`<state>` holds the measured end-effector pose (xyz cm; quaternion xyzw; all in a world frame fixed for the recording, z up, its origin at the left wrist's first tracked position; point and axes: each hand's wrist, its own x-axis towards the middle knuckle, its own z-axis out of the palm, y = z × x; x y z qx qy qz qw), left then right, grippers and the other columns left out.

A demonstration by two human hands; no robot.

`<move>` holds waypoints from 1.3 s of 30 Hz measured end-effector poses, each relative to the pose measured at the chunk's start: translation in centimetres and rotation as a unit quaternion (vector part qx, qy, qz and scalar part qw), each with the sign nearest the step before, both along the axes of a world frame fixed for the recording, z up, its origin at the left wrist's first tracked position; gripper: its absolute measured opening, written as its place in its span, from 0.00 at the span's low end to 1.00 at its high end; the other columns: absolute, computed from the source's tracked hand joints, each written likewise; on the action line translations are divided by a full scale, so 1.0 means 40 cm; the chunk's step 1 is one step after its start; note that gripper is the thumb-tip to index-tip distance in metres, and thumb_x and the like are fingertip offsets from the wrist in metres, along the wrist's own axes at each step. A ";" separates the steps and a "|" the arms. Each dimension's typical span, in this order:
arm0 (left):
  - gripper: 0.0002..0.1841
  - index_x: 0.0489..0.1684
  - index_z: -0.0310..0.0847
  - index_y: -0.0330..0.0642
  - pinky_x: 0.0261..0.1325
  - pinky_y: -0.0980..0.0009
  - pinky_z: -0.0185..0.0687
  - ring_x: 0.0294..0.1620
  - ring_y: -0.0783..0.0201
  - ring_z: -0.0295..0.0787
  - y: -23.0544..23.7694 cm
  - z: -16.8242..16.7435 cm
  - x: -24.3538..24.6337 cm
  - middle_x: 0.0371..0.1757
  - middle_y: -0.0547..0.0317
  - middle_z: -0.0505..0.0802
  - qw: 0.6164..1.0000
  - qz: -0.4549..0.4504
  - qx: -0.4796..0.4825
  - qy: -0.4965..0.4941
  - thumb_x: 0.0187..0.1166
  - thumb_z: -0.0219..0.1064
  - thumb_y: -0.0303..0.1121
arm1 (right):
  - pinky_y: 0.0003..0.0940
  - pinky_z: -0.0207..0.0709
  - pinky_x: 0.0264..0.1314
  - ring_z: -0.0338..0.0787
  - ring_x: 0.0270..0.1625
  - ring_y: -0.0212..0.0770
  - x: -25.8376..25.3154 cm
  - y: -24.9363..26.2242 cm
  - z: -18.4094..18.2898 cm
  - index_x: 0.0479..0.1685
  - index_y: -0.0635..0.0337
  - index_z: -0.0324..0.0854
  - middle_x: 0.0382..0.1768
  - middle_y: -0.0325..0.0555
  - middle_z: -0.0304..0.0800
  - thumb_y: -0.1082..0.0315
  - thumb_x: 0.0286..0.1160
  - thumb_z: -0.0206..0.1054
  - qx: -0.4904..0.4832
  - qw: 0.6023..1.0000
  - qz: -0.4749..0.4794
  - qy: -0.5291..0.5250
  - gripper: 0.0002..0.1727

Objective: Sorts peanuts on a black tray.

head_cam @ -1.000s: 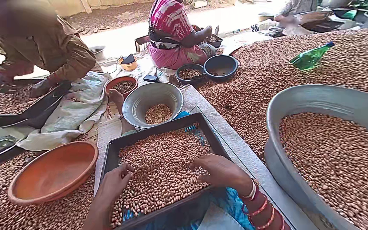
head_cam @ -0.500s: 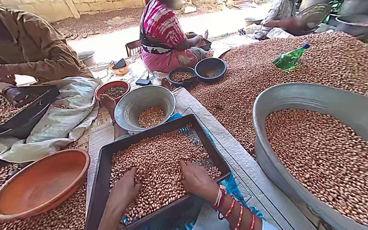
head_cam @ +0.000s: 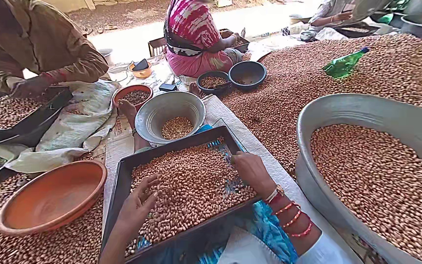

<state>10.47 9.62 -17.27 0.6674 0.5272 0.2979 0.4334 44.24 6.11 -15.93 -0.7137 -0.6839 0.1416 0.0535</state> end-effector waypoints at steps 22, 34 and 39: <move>0.11 0.48 0.95 0.44 0.52 0.49 0.88 0.47 0.48 0.93 -0.067 -0.002 0.187 0.45 0.47 0.94 0.945 -0.115 0.176 0.250 0.80 0.66 0.26 | 0.58 0.74 0.61 0.86 0.62 0.66 -0.028 -0.004 -0.034 0.51 0.74 0.85 0.52 0.66 0.89 0.80 0.81 0.54 -0.083 0.986 0.036 -0.140 0.13; 0.16 0.63 0.88 0.38 0.67 0.51 0.81 0.72 0.43 0.82 -0.047 -0.024 0.312 0.65 0.40 0.88 0.862 -0.171 0.128 0.459 0.87 0.56 0.30 | 0.58 0.72 0.66 0.85 0.64 0.66 -0.021 -0.014 -0.050 0.55 0.76 0.83 0.54 0.68 0.88 0.78 0.81 0.55 -0.086 0.985 0.055 -0.139 0.14; 0.14 0.58 0.90 0.40 0.68 0.53 0.81 0.69 0.46 0.85 -0.046 -0.016 0.271 0.61 0.44 0.90 0.899 -0.161 0.114 0.391 0.85 0.60 0.32 | 0.62 0.71 0.66 0.86 0.63 0.66 -0.018 -0.009 -0.020 0.50 0.74 0.84 0.52 0.67 0.90 0.68 0.79 0.63 -0.112 0.984 0.066 -0.122 0.15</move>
